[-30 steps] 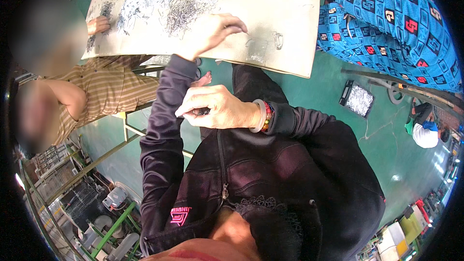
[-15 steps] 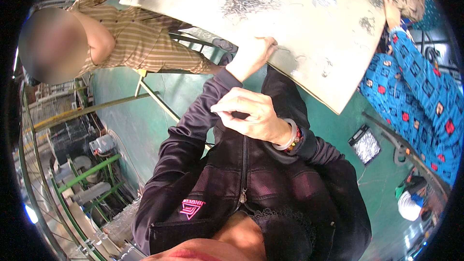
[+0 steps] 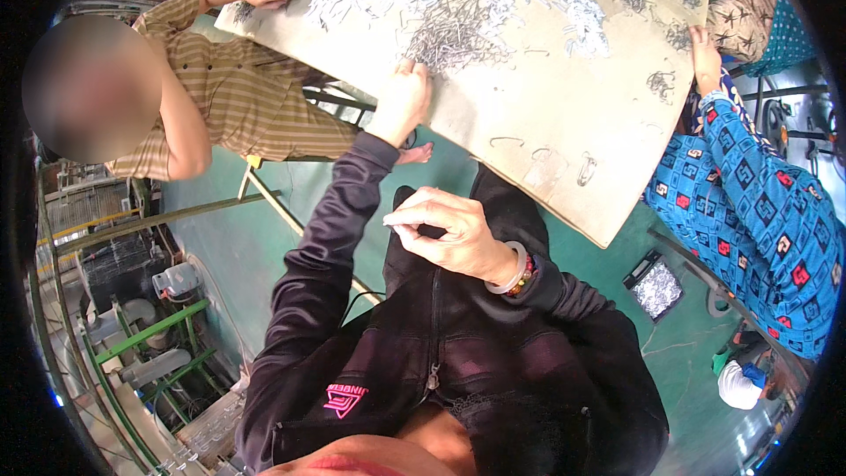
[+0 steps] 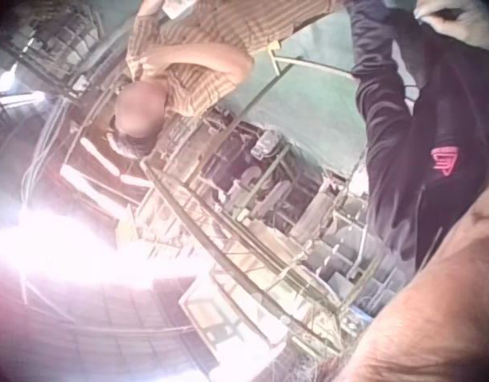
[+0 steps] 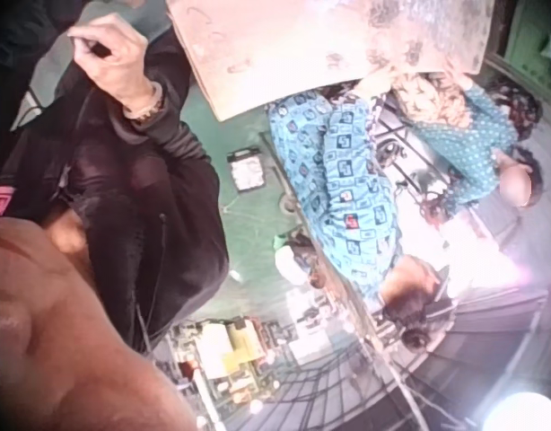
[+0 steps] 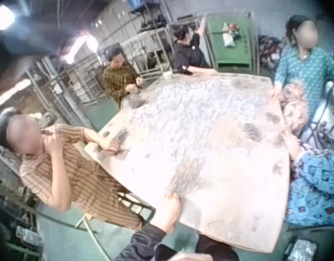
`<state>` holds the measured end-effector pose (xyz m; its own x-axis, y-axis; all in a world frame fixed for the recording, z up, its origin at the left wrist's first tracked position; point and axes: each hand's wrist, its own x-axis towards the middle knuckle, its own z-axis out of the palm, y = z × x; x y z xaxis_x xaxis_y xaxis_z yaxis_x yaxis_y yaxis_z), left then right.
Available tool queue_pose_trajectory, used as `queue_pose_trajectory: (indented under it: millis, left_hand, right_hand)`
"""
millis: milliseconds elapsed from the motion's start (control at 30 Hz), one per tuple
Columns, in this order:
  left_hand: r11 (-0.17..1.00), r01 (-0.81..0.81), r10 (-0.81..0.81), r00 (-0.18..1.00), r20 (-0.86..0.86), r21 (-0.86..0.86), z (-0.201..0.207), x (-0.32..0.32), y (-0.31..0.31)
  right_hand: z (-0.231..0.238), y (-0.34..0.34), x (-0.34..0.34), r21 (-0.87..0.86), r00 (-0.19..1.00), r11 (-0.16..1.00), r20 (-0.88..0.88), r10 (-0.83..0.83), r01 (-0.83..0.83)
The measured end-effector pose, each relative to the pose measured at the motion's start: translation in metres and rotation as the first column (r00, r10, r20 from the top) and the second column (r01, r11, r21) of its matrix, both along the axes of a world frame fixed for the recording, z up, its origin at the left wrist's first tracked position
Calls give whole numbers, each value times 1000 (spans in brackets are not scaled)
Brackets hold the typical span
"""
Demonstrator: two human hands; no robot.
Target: The person sorts through a pile of small metal hooks and wires on a table, picking them up one by one and hanging them onto a vertical metal chain.
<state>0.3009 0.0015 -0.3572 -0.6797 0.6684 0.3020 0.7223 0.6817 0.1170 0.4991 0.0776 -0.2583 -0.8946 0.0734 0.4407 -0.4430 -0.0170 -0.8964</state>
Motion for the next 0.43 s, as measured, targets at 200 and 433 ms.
queue_pose_trajectory:
  millis: [200, 433]
  left_hand:
    - [999, 33, -35, 995, 91, 21, 40, -38, -10]
    - [936, -179, 274, 911, 307, -304, 63, -39, -15]
  right_hand:
    - [0, -1, -6, 21, 1000, 1000, 19, -23, 23]
    - [4, 1, -7, 132, 995, 987, 16, -96, 93]
